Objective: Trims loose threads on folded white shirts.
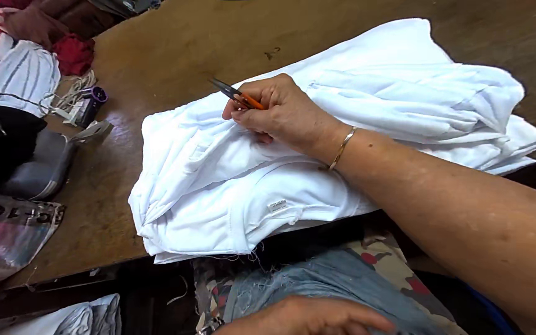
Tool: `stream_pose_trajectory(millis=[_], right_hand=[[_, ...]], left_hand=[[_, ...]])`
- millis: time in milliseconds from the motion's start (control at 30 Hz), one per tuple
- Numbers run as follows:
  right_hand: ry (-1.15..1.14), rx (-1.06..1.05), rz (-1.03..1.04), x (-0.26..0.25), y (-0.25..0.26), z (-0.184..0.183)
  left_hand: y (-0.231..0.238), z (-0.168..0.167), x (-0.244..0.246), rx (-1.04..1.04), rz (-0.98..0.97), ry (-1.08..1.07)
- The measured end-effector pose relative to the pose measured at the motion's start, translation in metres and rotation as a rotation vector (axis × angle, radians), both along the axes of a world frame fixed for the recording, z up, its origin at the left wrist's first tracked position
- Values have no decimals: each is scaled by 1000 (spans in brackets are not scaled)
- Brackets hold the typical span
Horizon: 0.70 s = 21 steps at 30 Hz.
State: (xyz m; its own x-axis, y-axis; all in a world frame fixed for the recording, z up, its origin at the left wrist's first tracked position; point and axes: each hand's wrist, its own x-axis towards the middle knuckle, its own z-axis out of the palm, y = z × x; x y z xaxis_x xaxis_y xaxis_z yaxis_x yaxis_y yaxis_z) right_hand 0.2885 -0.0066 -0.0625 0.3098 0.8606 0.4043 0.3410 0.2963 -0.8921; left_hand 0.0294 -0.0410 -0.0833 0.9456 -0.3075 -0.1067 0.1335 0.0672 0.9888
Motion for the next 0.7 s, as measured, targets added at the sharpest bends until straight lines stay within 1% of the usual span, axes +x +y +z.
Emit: stream_pose_trajectory(millis=[33,100,133,167,200,267,300,333,367,400,433,467,500,533,567,600,667,700], right_hand=[[-54,1,0,-1,0,-1],[-111,24,27,0,1,-1],[-121,43,62,1,0,-2],[-124,69,107,1,0,-2],[-151,89,138,0,0,-2],[-209,129,136,-6,2,-2],[-235,138,104,-10,3,-2],[-260,135,57,-14,4,-3],[-276,127,16,-16,5,-5],[-285,121,-6,-16,6,-8],[-287,108,-8,-14,7,-10],[-281,92,5,-11,7,-10],[-270,82,23,-9,7,-10],[-259,75,45,-8,7,-9],[-249,71,59,-8,7,-8],[-245,68,60,-7,8,-8],[-250,67,44,-8,7,-11],[-260,72,32,-9,7,-11]], left_hand=[[2,-3,-5,259,81,-18],[7,0,-14,971,256,-54],[7,3,-18,1167,311,-58],[7,11,-24,1215,318,-42],[8,22,-30,1142,285,-32],[13,33,-38,814,204,-55],[14,32,-39,785,222,-103],[15,28,-38,916,290,-170],[16,23,-37,1109,334,-224],[19,20,-36,1224,318,-227],[21,21,-35,1254,275,-219],[21,25,-35,1227,231,-214],[22,30,-36,1149,197,-213],[23,37,-37,1053,204,-214],[27,44,-38,1018,269,-239],[32,51,-40,1076,381,-293],[55,63,-40,1318,633,-437],[73,68,-38,1423,726,-514]])
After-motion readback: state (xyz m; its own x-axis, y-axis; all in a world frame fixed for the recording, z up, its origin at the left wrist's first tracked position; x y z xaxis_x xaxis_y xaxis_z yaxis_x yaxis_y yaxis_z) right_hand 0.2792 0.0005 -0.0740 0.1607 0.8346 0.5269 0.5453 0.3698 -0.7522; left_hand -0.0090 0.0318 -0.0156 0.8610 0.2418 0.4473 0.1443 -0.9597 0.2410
